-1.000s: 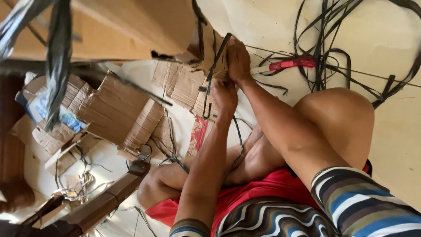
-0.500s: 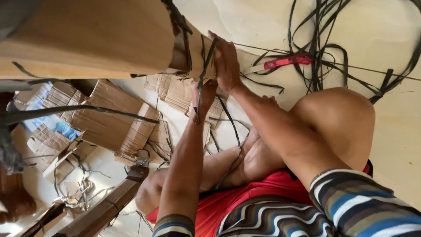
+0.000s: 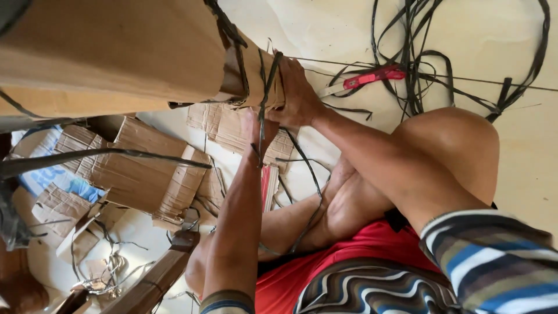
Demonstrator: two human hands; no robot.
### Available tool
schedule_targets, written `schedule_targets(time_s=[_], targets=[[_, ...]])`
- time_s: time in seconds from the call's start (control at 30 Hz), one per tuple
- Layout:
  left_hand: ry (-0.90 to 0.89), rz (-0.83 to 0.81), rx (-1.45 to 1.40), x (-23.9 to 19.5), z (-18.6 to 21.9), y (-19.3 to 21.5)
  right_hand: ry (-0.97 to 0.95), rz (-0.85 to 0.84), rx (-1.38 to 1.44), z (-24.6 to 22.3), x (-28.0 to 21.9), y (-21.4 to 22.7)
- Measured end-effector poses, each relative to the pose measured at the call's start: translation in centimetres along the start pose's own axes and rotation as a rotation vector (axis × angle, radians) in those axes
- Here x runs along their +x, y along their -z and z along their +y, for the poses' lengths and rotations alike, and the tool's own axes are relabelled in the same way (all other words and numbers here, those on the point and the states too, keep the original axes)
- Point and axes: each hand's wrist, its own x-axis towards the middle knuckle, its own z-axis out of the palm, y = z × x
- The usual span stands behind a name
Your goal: The person sits on a tiled floor and uses black plastic straps to tie and secure pieces of cardboard. They wrap the straps around the cardboard, pull them tight, and tie knots to fasten the material.
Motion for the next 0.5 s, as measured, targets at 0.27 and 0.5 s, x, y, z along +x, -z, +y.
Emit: schedule_targets(time_s=[0.27,0.5], targets=[[0.159,-0.003,-0.036,-0.2,0.7,-0.4,-0.171,0.151,0.046,-0.7,2.6,-0.6],[0.285,-0.026,-0.062,-3.3,3.4,-1.4,-0.12,0.146,0.015,2.0,0.7,-2.5]])
